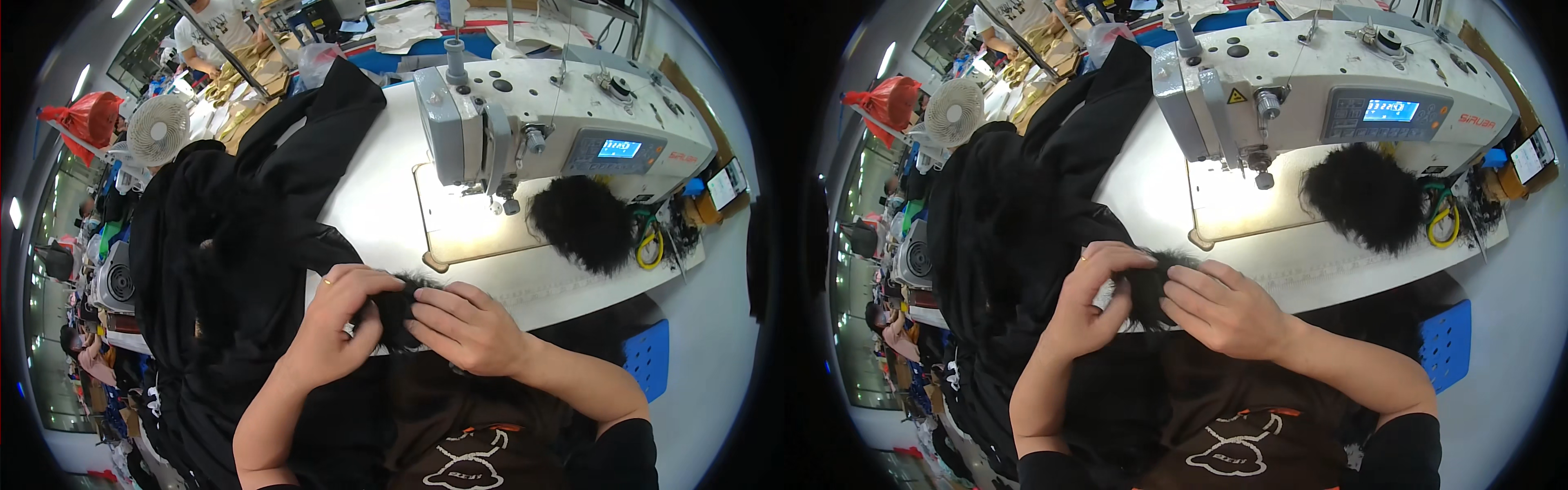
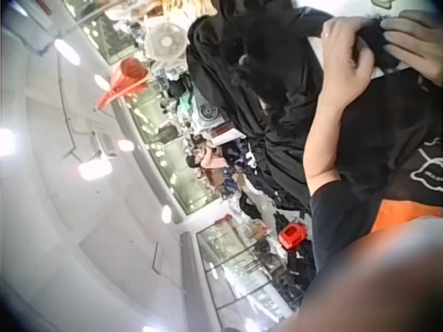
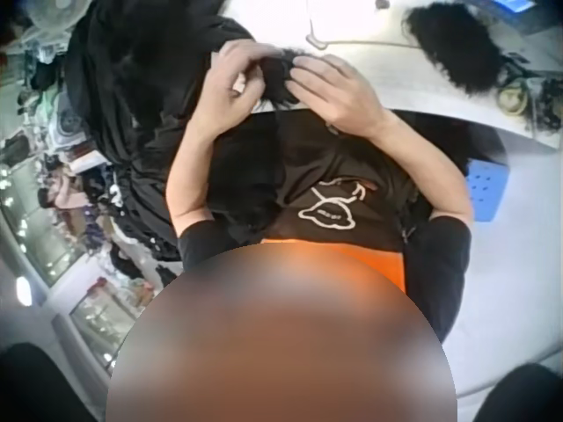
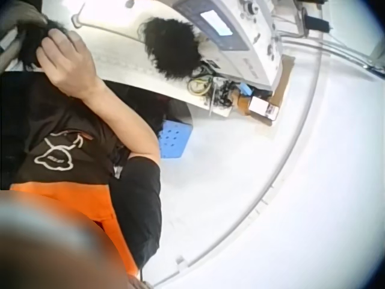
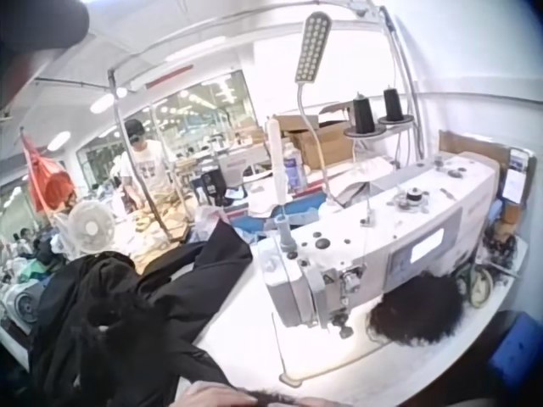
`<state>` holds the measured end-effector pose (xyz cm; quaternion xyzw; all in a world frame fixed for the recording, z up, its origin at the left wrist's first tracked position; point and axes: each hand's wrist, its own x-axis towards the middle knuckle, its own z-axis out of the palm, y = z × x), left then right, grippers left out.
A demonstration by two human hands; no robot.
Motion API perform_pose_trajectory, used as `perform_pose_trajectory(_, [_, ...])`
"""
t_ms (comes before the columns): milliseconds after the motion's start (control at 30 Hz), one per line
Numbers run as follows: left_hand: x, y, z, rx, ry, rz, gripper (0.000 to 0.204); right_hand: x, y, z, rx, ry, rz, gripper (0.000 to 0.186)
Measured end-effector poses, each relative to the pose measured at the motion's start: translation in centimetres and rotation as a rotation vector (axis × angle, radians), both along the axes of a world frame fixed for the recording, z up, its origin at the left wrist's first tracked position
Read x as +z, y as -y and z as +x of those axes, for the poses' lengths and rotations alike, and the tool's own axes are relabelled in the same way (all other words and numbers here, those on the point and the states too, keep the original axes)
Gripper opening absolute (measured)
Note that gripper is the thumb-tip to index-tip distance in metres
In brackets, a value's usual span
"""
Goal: Sewing faux fur trim onto a black garment using an industrial sewing machine and trimming excess material with scissors.
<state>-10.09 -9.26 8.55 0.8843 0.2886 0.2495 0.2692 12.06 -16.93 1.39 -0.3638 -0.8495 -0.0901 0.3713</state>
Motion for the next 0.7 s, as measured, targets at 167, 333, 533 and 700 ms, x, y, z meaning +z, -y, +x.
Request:
perform_pose_trajectory(167, [0.5, -0.2, 0.2, -0.103, -0.195, -0.047, 0.033, 0.7, -0.3, 0.0, 0.034, -0.064, -0.139, 0.025])
perform_pose_trajectory(333, [0.8, -0.2, -0.4, -0.097, -0.246, -0.124, 0.015, 0.9, -0.3, 0.3, 0.03, -0.144, -0.299, 0.03])
perform_pose_trajectory(533, [1.3, 0.7, 0.4, -0.072, -0.255, -0.234, 0.019, 2.1, -0.1, -0.1, -0.005, -0.053, -0.315, 0.029])
perform_pose_trajectory(700, [1.0, 0.8, -0.4, -0.015, -0.259, -0.235, 0.023, 2.2, -0.3, 0.5, 0.029, -0.064, -0.367, 0.028])
